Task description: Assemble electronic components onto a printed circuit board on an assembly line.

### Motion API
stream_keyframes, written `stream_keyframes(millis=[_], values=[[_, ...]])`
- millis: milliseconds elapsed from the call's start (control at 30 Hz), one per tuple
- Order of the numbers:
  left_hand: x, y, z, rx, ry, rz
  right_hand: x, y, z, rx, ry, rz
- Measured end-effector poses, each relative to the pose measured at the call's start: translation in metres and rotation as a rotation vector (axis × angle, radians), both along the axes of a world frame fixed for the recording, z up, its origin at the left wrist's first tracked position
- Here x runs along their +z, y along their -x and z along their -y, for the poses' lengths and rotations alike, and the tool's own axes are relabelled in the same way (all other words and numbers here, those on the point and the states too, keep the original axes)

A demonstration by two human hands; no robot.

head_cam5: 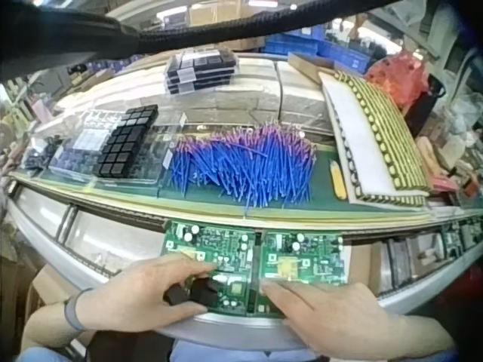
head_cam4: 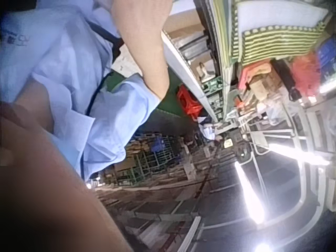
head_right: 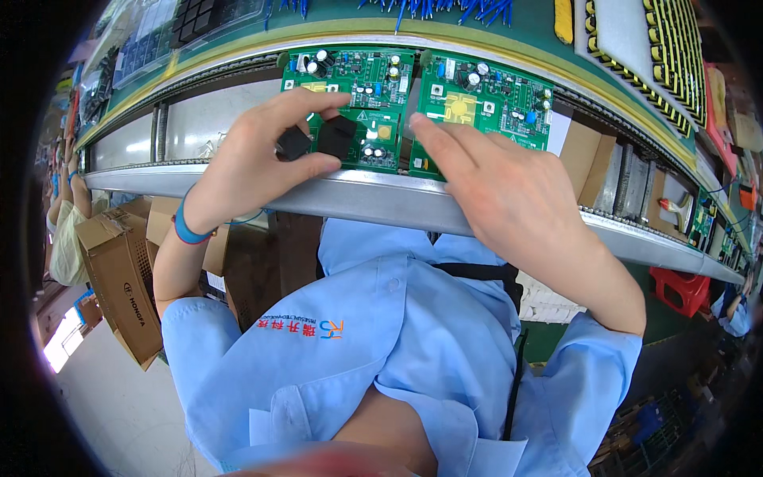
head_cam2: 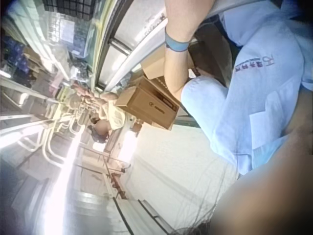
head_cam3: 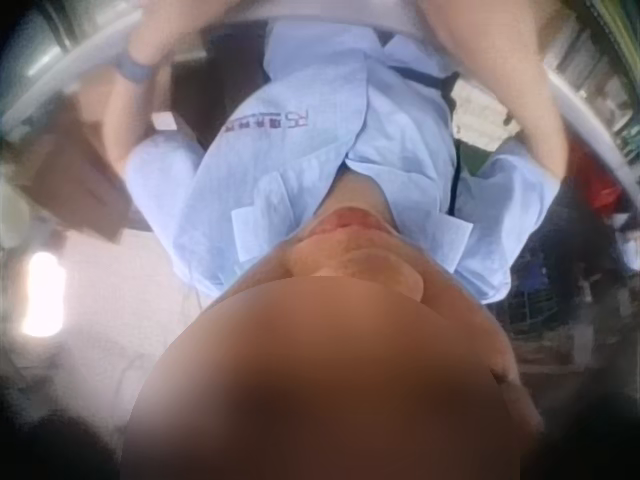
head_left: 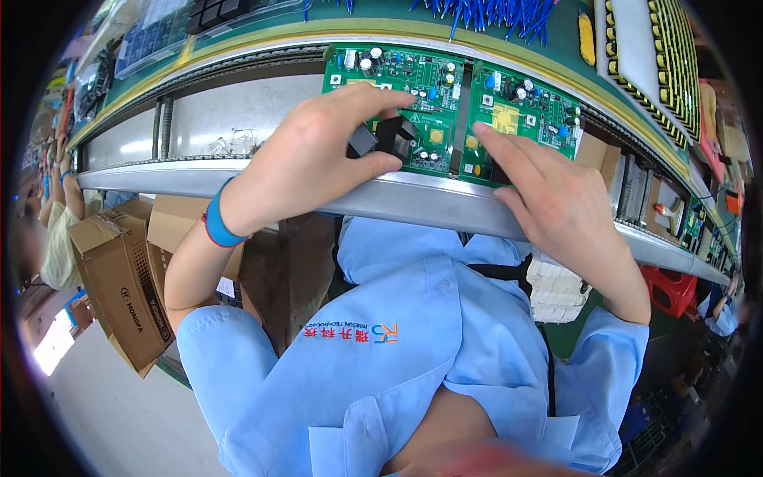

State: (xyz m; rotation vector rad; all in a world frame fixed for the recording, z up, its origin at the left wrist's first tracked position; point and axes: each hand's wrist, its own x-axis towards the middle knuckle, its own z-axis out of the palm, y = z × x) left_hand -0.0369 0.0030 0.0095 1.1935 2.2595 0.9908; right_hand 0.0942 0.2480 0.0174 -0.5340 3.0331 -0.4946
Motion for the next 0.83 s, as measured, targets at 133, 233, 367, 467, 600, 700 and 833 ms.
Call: stream_keyframes(millis=[133,233,367,467,600,700,833], values=[[-0.007,-0.007,-0.002,-0.062,0.008,-0.193,0.011,-0.005,-0.017,-0.163,0.524,0.165],[0.000,-0.012,-0.006,-0.127,0.102,-0.275,-0.006,-0.018,-0.031,-0.215,0.769,0.248],[0.008,-0.016,-0.015,-0.217,0.256,-0.410,-0.011,-0.030,-0.042,-0.283,0.887,0.285],[0.008,-0.013,-0.015,-0.256,0.250,-0.374,-0.014,-0.037,-0.045,-0.270,0.925,0.316],[0.015,-0.012,-0.012,-0.124,0.089,-0.029,-0.012,-0.041,-0.047,-0.370,1.047,0.347],[0.021,-0.003,0.001,-0.001,0.062,0.182,0.000,-0.039,-0.042,-0.457,0.863,0.277],[0.017,-0.006,0.012,0.257,-0.042,0.596,-0.002,-0.034,-0.044,-0.232,0.410,0.186]])
